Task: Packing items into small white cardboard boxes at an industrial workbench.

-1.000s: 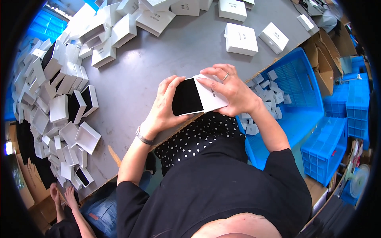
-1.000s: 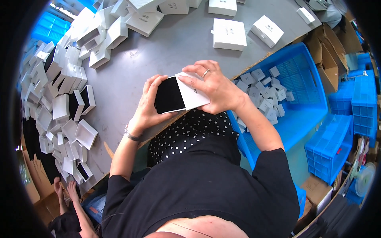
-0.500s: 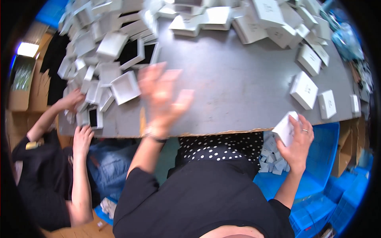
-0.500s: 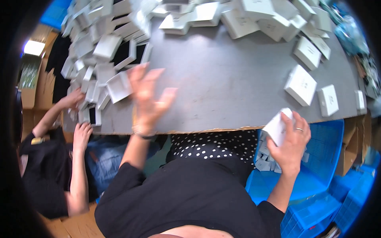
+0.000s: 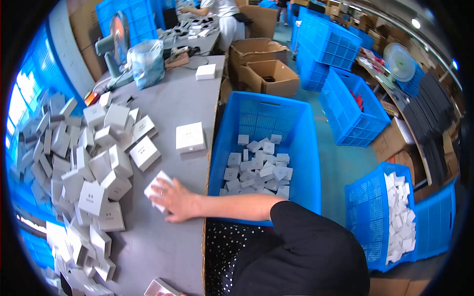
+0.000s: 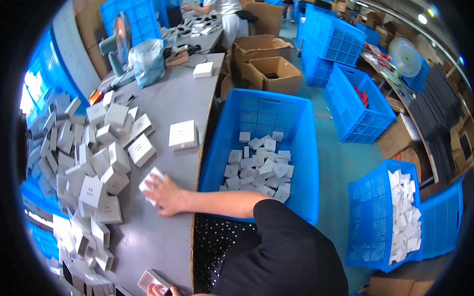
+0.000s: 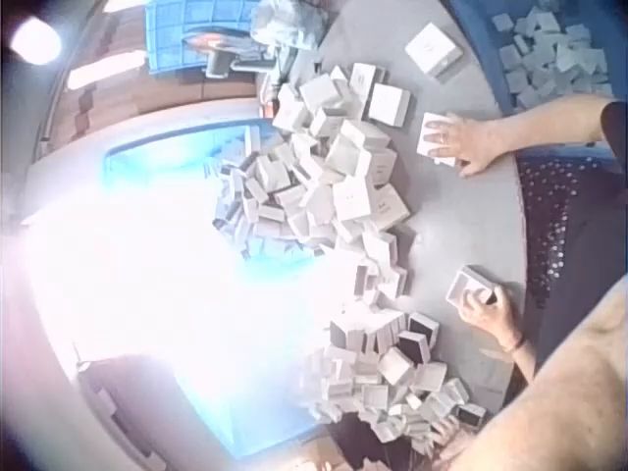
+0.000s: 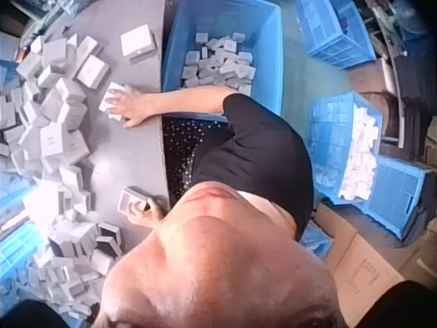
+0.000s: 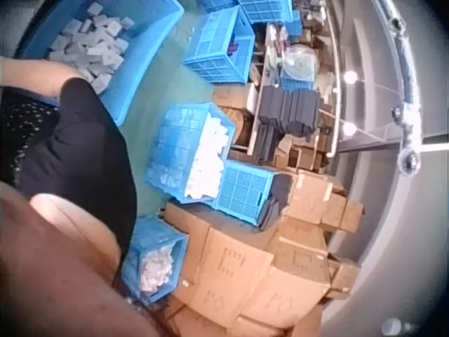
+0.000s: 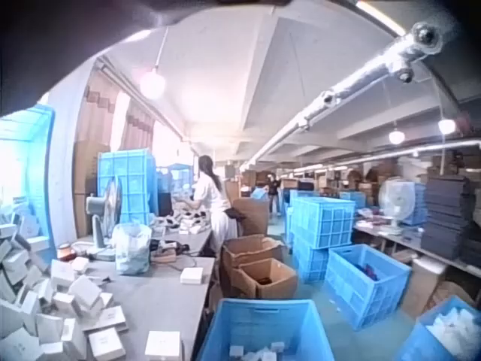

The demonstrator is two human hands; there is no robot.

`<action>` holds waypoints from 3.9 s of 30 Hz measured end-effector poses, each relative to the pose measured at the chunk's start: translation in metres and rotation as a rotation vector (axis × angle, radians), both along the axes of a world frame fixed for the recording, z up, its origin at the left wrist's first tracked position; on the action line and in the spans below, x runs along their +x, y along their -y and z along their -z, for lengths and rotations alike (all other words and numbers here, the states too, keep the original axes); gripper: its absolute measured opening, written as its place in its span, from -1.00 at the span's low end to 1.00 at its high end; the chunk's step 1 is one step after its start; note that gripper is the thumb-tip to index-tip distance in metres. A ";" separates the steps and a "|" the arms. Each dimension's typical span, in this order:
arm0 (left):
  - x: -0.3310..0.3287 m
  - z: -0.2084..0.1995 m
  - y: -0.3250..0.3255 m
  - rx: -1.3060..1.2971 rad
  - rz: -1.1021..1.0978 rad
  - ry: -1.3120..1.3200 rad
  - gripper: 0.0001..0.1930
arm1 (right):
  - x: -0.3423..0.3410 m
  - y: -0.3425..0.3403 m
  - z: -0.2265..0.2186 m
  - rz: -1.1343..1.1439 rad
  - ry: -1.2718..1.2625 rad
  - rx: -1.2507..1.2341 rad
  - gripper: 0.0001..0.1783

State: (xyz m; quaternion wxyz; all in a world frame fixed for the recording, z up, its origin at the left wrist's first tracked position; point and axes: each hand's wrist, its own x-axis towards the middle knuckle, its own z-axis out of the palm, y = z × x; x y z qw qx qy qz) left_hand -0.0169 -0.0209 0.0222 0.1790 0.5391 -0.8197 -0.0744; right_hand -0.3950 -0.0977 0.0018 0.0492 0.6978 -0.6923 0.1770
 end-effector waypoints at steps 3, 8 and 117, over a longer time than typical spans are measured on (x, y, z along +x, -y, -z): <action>-0.043 -0.021 0.021 0.063 0.109 -0.107 -0.40 | 0.005 -0.026 0.000 -0.044 0.033 -0.071 -0.16; -0.060 -0.017 0.048 -0.042 0.249 -0.085 -0.27 | -0.003 -0.050 -0.023 -0.058 0.081 -0.027 -0.28; 0.217 -0.062 0.113 -0.674 -0.874 0.296 -0.02 | 0.046 0.057 -0.008 -0.360 -0.014 -0.234 -0.56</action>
